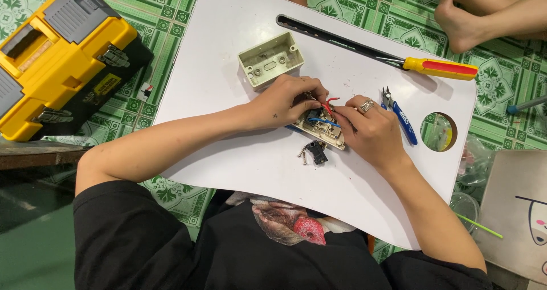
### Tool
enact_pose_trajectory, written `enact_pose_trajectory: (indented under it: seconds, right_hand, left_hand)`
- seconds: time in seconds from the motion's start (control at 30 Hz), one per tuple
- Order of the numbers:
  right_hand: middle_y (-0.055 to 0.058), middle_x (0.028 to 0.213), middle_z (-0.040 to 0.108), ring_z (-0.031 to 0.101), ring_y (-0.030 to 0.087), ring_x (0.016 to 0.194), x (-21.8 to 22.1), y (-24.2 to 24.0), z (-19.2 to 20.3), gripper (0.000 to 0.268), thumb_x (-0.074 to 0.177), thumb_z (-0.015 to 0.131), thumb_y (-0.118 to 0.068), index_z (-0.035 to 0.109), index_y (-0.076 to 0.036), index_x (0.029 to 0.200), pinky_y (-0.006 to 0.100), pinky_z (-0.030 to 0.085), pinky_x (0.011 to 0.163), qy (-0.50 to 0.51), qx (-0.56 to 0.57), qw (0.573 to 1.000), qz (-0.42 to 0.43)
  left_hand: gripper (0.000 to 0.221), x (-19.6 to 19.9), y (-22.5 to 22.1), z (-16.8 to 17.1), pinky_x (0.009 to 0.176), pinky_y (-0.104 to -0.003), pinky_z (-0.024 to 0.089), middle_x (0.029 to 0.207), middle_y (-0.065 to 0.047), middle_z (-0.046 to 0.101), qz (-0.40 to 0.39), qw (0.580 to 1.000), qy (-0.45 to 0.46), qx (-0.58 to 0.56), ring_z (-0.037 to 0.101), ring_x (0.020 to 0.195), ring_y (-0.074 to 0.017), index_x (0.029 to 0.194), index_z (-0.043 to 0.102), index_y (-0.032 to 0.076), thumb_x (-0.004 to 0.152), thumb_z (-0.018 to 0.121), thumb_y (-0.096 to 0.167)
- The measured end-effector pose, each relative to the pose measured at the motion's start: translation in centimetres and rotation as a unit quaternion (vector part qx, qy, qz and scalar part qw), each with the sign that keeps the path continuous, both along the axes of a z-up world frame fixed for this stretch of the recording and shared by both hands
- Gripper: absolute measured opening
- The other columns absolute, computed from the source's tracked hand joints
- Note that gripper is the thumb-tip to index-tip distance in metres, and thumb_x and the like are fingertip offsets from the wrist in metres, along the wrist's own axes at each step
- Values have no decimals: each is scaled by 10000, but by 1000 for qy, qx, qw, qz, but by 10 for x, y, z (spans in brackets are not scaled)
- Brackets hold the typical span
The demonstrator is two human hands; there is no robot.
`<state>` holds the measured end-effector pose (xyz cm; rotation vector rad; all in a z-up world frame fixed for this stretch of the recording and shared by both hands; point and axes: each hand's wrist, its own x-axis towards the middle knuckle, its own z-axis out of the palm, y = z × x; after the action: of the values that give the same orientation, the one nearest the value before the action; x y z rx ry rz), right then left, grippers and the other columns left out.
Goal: The person sits on the floor and works on an open electrical junction box placed on a white lap desk. They use a screwdriver to tighten terminal screws and connect red and blue wires to the internal components. The person also uses pliers to strip or adjust wire ends and handles small black plastic parts before placing them into the box.
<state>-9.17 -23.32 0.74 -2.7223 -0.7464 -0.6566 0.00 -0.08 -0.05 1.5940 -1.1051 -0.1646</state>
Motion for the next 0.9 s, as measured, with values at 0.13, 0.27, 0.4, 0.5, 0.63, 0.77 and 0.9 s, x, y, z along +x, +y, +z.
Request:
enact_pose_trajectory:
  seconds: [0.13, 0.27, 0.4, 0.5, 0.63, 0.77, 0.9]
  right_hand:
    - [-12, 753, 582, 590, 170, 589, 2, -1, -2, 159, 1043, 699, -168, 754, -116, 903, 240, 455, 477, -14, -16, 1000, 13]
    - [8, 718, 569, 600, 195, 538, 4, 0, -1, 154, 1034, 700, -127, 749, -77, 897, 249, 458, 451, 10, -3, 999, 30]
    - [14, 705, 584, 615, 209, 537, 5, -1, -3, 134, 1004, 719, -87, 745, -61, 875, 259, 472, 448, 39, 19, 999, 33]
    - [-1, 776, 607, 626, 200, 569, 4, 1, 4, 85, 957, 780, -147, 756, -96, 895, 281, 497, 484, 19, 8, 1000, 23]
    - [7, 792, 607, 618, 194, 580, 0, 4, 9, 65, 976, 757, -112, 769, -89, 916, 287, 487, 476, 2, 11, 1000, 20]
    - [-42, 765, 567, 550, 127, 637, 1, 5, 9, 131, 1014, 733, -159, 759, -173, 887, 226, 448, 508, -66, -74, 995, -3]
    - [-22, 704, 563, 566, 172, 559, 4, -4, -7, 162, 1022, 715, -155, 765, -121, 871, 246, 460, 470, 0, 22, 1000, 18]
  left_hand:
    - [29, 0, 0, 1, 824, -467, 570, 842, -178, 725, -1, 1000, 3, -1, 726, 873, -367, 987, 673, 32, 965, 655, 33]
    - [27, 1, 1, -1, 817, -454, 575, 841, -164, 734, 0, 1000, 0, -7, 734, 869, -347, 975, 682, 41, 956, 671, 24]
    - [21, 1, 1, 3, 815, -446, 581, 830, -169, 735, -4, 1000, -1, 2, 736, 864, -340, 966, 684, 38, 957, 668, 28]
    - [16, -2, 2, 7, 811, -450, 581, 836, -179, 727, 4, 1000, -8, 6, 732, 868, -352, 970, 674, 28, 967, 658, 33]
    - [24, -4, 2, 10, 806, -457, 583, 834, -186, 729, 10, 1000, 1, 5, 734, 863, -358, 977, 679, 21, 964, 661, 31]
    - [33, -4, 1, 8, 810, -455, 586, 830, -186, 728, 13, 1000, 5, 2, 734, 859, -354, 981, 686, 17, 963, 658, 21]
    - [37, -5, 1, 8, 811, -459, 586, 841, -194, 729, 13, 1000, 5, -2, 732, 869, -364, 981, 688, 10, 959, 659, 8]
